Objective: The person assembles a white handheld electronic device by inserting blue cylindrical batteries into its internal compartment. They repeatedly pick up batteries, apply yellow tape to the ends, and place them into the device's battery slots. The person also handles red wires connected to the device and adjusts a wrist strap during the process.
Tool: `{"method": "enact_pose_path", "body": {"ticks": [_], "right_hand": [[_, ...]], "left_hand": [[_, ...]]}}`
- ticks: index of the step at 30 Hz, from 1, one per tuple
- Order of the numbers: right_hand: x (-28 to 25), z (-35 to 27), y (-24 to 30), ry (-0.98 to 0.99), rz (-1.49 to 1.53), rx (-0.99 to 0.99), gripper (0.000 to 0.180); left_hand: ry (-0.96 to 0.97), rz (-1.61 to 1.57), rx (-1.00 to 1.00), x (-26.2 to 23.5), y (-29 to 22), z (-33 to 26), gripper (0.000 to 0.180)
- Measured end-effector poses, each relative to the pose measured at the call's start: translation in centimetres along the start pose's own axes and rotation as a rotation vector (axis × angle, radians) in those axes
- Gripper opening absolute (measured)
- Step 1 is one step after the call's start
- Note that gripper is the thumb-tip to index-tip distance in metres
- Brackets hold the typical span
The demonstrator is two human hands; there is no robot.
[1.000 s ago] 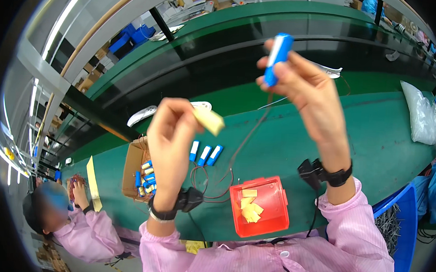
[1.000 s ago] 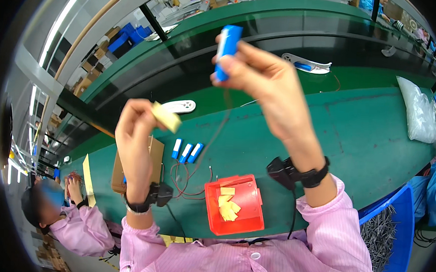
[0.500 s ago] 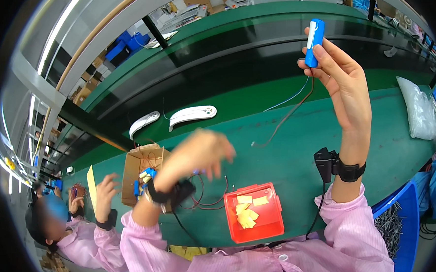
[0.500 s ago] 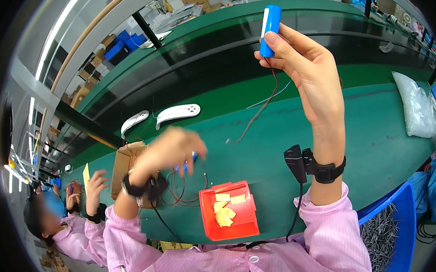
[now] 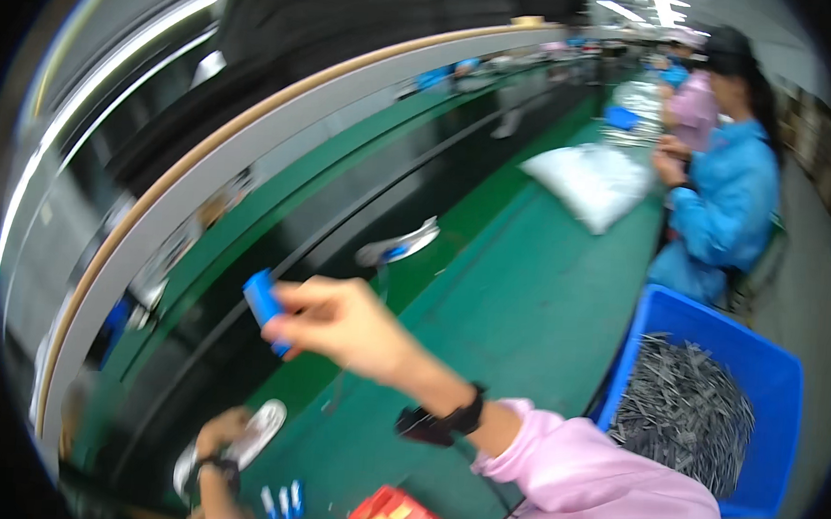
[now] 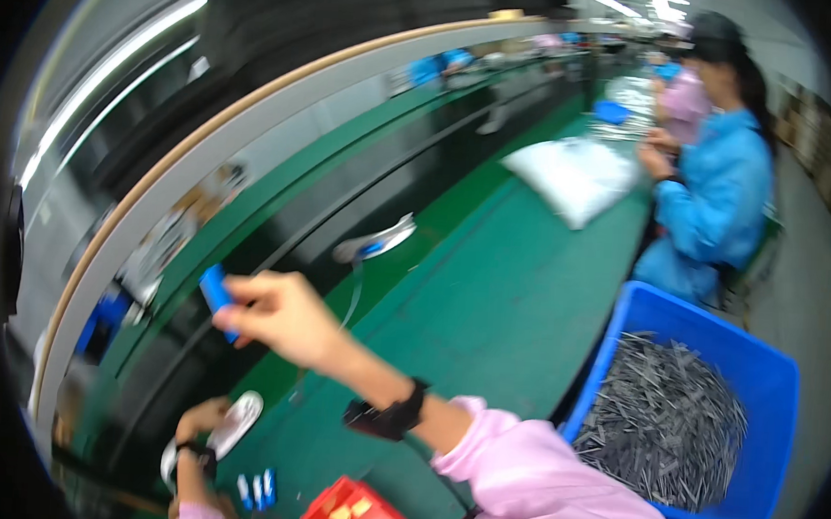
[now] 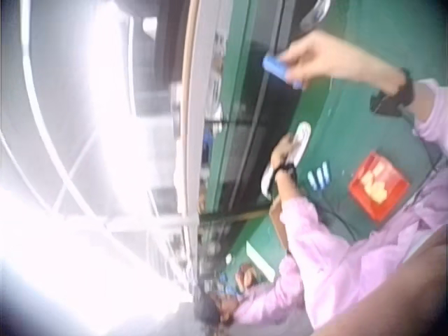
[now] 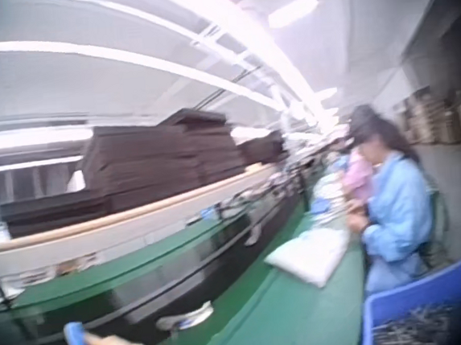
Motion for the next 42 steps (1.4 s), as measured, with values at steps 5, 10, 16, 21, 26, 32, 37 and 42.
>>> {"method": "enact_pose_path", "body": {"ticks": [5, 10, 16, 21, 26, 32, 37, 42], "right_hand": [[-0.4, -0.6, 1.0, -0.005, 0.017, -0.036, 0.041], [0.5, -0.2, 0.1, -0.039, -0.011, 0.020, 0.043], [2.7, -0.9, -0.4, -0.134, -0.109, -0.098, 0.041], [3.6, -0.8, -2.8, -0.236, -0.251, -0.166, 0.039], [5.5, -1.1, -3.3, -0.226, -0.408, -0.224, 0.042], [5.9, -1.4, -3.7, -0.202, -0.530, -0.288, 0.042], [6.1, -1.7, -3.5, -0.200, -0.644, -0.357, 0.038], [7.8, -2.4, -3.2, -0.175, -0.988, -0.457, 0.033]], "left_hand": [[-0.081, -0.461, 0.005, 0.4, -4.4, 0.8, 0.039], [-0.893, -0.401, 0.083, -4.7, -14.9, -3.2, 0.050], [-1.157, -0.399, 0.610, -8.2, -28.7, -7.3, 0.065], [-0.979, -1.243, 0.924, -7.4, -32.1, -7.3, 0.045], [-0.955, -1.195, 0.963, -4.7, -35.7, -10.8, 0.066], [-0.975, -1.215, 0.956, -2.5, -35.8, -10.7, 0.069], [-0.919, -1.234, 1.006, -1.8, -36.6, -11.4, 0.064], [-0.969, -1.232, 0.992, -1.4, -36.2, -11.4, 0.045]]}}
Point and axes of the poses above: each hand's wrist, its own z-axis towards the middle knuckle, its own x-axis out of the palm, y = z × x, the point moved 2 cm from there along z, towards the middle knuckle, and after that the axes turned 8 degrees about y, right-handed, at the moved point
